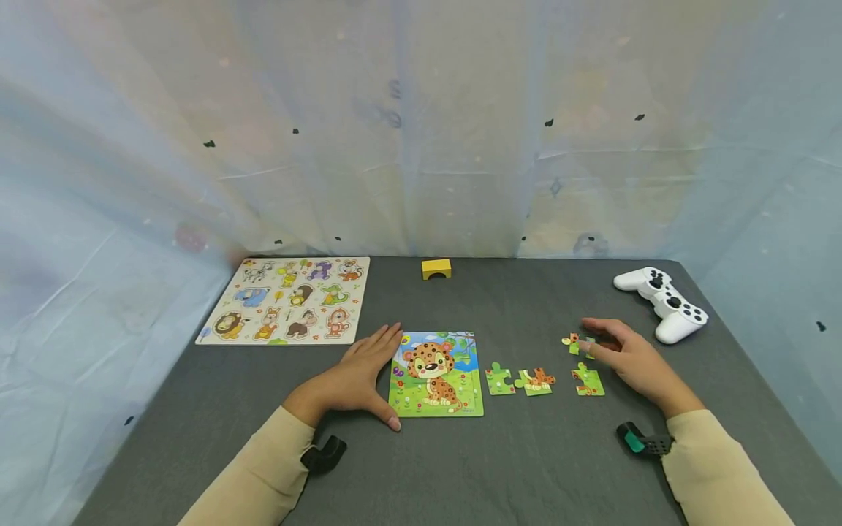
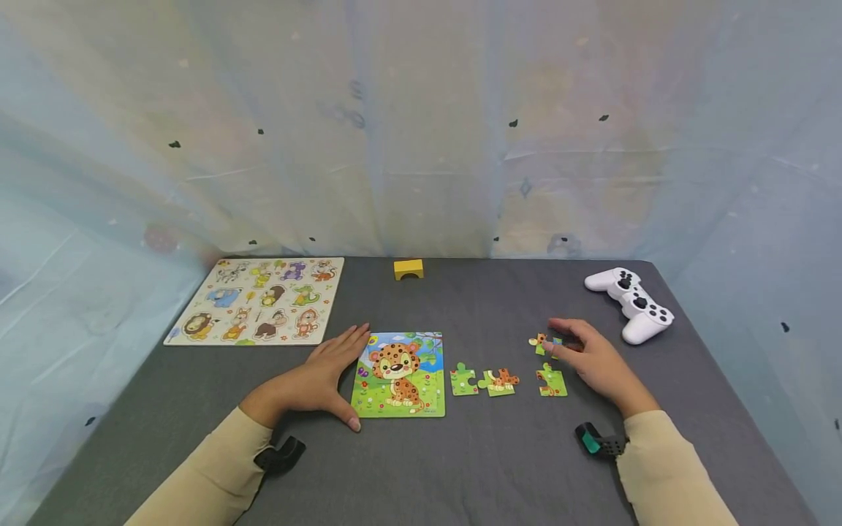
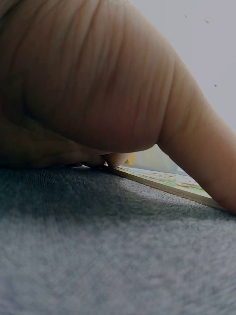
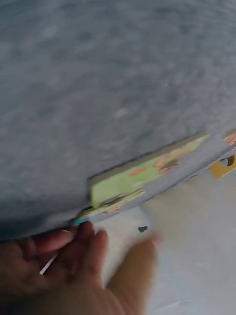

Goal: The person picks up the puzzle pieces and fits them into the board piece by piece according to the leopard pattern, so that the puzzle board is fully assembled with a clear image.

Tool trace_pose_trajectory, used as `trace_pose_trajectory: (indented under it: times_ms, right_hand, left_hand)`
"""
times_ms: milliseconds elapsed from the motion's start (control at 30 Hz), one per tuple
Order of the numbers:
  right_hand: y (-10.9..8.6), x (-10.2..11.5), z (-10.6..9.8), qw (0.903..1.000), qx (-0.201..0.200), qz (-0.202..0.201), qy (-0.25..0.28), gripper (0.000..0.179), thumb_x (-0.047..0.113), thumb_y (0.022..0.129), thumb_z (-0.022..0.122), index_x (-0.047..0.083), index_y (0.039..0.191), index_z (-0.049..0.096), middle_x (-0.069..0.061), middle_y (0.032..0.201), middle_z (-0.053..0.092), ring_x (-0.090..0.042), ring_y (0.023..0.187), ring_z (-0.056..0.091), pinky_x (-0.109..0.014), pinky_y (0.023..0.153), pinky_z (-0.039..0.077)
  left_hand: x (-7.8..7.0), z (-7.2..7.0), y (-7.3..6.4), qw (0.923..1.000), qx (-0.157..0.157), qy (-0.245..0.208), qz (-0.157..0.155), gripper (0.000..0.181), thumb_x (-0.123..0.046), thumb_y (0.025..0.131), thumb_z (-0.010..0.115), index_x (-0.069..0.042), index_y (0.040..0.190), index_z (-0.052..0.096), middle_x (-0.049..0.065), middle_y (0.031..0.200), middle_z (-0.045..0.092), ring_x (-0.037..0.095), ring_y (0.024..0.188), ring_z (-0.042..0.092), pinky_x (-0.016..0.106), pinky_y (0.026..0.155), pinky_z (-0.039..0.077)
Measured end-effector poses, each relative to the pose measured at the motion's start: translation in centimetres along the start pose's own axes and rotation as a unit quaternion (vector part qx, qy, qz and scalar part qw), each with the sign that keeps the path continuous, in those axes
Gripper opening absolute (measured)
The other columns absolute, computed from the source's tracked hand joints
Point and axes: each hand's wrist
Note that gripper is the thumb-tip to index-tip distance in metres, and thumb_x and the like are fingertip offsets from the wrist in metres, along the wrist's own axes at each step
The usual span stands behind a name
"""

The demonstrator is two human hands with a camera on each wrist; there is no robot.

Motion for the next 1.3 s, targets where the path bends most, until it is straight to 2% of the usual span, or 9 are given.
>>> trace_pose_trajectory:
  times_ms: [100, 200, 367, 533, 700, 833, 1000, 1133, 1300]
  right_hand:
    - [0.2, 0.1, 0.4, 0.9979, 0.000, -0.025, -0.060, 0.051, 0.026, 0.107, 0.075, -0.001, 0.149, 0.063, -0.021, 0.153, 0.052, -0.039, 0.137, 0.051, -0.021, 0.096, 0.044]
    - [0.3, 0.4, 0.7, 0.9962, -0.008, -0.042, -0.076, 0.041, 0.020, 0.105, 0.078, 0.000, 0.140, 0.069, -0.022, 0.150, 0.053, -0.041, 0.135, 0.051, -0.031, 0.097, 0.046]
    - [0.2, 0.8, 1.1, 0.9973, -0.034, -0.028, -0.059, 0.033, 0.016, 0.105, 0.078, 0.005, 0.135, 0.069, -0.017, 0.134, 0.065, -0.029, 0.113, 0.061, -0.031, 0.086, 0.049]
    - [-0.1, 1.5, 1.2, 0.9980, -0.052, -0.012, -0.035, 0.030, 0.013, 0.107, 0.074, 0.007, 0.136, 0.071, -0.011, 0.121, 0.072, -0.020, 0.086, 0.060, -0.031, 0.070, 0.049]
    - [-0.2, 2.6, 1.3, 0.9990, -0.039, 0.002, 0.023, 0.036, 0.016, 0.108, 0.073, 0.006, 0.142, 0.068, -0.013, 0.115, 0.069, -0.020, 0.086, 0.064, -0.031, 0.070, 0.053]
    - [-0.2, 3.7, 2.1, 0.9979, -0.028, 0.000, 0.058, 0.034, 0.017, 0.107, 0.074, 0.002, 0.137, 0.068, -0.012, 0.101, 0.068, -0.025, 0.078, 0.067, -0.034, 0.066, 0.057]
    - [-0.2, 5.2, 3.5, 0.9976, -0.016, -0.008, 0.066, 0.025, 0.020, 0.106, 0.077, 0.004, 0.125, 0.071, -0.010, 0.091, 0.067, -0.026, 0.067, 0.061, -0.035, 0.058, 0.054]
    - [-0.2, 6.3, 4.7, 0.9981, -0.009, -0.015, 0.059, 0.023, 0.022, 0.103, 0.081, 0.008, 0.119, 0.075, -0.007, 0.089, 0.067, -0.025, 0.067, 0.058, -0.033, 0.056, 0.048]
    - [-0.2, 7.4, 5.8, 0.9959, 0.014, -0.026, 0.086, 0.021, 0.019, 0.102, 0.081, 0.005, 0.117, 0.077, -0.003, 0.091, 0.074, -0.027, 0.070, 0.065, -0.034, 0.059, 0.052]
  left_hand:
    - [0.1, 0.0, 0.0, 1.0000, 0.001, 0.000, -0.001, 0.154, -0.072, 0.066, 0.097, -0.007, 0.176, 0.011, 0.010, 0.182, 0.002, 0.031, 0.166, -0.003, 0.064, 0.127, 0.003]
    - [0.1, 0.1, 0.0, 1.0000, 0.001, 0.002, -0.002, 0.154, -0.072, 0.066, 0.097, -0.007, 0.176, 0.011, 0.010, 0.182, 0.002, 0.031, 0.166, -0.003, 0.064, 0.127, 0.003]
    - [0.0, 0.0, -0.1, 1.0000, -0.003, -0.003, 0.003, 0.153, -0.071, 0.066, 0.098, -0.006, 0.175, 0.012, 0.011, 0.182, 0.004, 0.032, 0.166, -0.002, 0.064, 0.127, 0.003]
    - [-0.1, 0.0, 0.0, 1.0000, -0.001, 0.002, 0.001, 0.154, -0.071, 0.066, 0.098, -0.006, 0.176, 0.011, 0.011, 0.182, 0.003, 0.032, 0.166, -0.002, 0.064, 0.127, 0.003]
    - [0.0, 0.0, 0.0, 1.0000, -0.002, 0.004, 0.001, 0.153, -0.072, 0.066, 0.097, -0.006, 0.176, 0.011, 0.011, 0.182, 0.003, 0.032, 0.166, -0.002, 0.064, 0.127, 0.003]
    - [0.0, 0.0, 0.0, 1.0000, -0.002, 0.000, 0.002, 0.153, -0.071, 0.066, 0.097, -0.006, 0.175, 0.012, 0.011, 0.182, 0.004, 0.032, 0.166, -0.002, 0.064, 0.127, 0.003]
    - [-0.1, 0.1, 0.0, 1.0000, 0.001, 0.003, -0.005, 0.154, -0.072, 0.066, 0.097, -0.007, 0.176, 0.012, 0.010, 0.182, 0.003, 0.031, 0.166, -0.002, 0.064, 0.127, 0.003]
    - [0.0, 0.1, 0.1, 1.0000, 0.002, 0.004, -0.008, 0.154, -0.072, 0.065, 0.097, -0.007, 0.176, 0.012, 0.010, 0.182, 0.002, 0.031, 0.166, -0.002, 0.064, 0.127, 0.003]
    - [0.0, 0.1, 0.1, 1.0000, -0.001, 0.004, -0.005, 0.154, -0.072, 0.065, 0.097, -0.007, 0.176, 0.012, 0.010, 0.182, 0.003, 0.031, 0.166, -0.002, 0.064, 0.127, 0.003]
Point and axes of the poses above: each hand's wrist, its own y-axis towards the middle knuckle, its own z-axis out of the palm, x = y × z
